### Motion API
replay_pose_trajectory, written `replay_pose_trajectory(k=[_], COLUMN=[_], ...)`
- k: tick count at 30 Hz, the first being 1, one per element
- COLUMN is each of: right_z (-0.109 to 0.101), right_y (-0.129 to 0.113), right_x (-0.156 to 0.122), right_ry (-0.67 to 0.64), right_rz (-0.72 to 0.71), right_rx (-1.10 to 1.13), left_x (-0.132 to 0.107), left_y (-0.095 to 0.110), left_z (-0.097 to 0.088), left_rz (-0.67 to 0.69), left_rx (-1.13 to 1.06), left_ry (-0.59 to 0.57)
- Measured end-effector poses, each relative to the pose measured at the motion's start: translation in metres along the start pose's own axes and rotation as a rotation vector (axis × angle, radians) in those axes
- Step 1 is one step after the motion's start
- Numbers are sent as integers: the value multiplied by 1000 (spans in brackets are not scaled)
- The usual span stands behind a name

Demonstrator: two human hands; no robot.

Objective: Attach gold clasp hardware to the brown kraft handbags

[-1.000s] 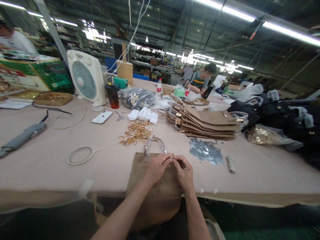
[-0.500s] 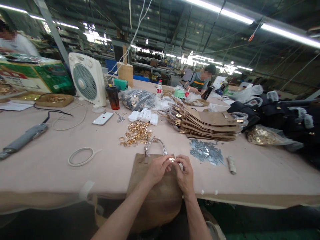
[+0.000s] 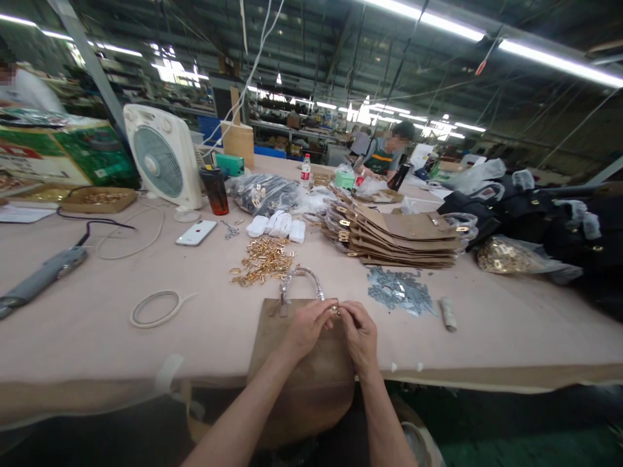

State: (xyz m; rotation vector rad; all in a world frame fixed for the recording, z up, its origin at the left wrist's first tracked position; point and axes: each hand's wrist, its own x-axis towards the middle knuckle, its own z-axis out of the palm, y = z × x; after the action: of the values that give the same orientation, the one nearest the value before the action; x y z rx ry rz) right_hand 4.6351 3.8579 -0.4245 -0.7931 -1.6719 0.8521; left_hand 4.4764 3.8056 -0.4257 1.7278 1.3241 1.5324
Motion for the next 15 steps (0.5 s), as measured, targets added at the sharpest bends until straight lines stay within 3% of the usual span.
replay_pose_trajectory(k=[6, 15], right_z=[1, 0], right_y=[-9, -15], right_x=[-3, -3], right_ry=[-23, -40], right_rz=[-22, 37], right_rx=[-106, -57], left_x=[-1, -3], left_y=[8, 6], left_z=[-1, 2], left_rz=[15, 134], left_rx=[35, 165], left_ry=[-34, -48])
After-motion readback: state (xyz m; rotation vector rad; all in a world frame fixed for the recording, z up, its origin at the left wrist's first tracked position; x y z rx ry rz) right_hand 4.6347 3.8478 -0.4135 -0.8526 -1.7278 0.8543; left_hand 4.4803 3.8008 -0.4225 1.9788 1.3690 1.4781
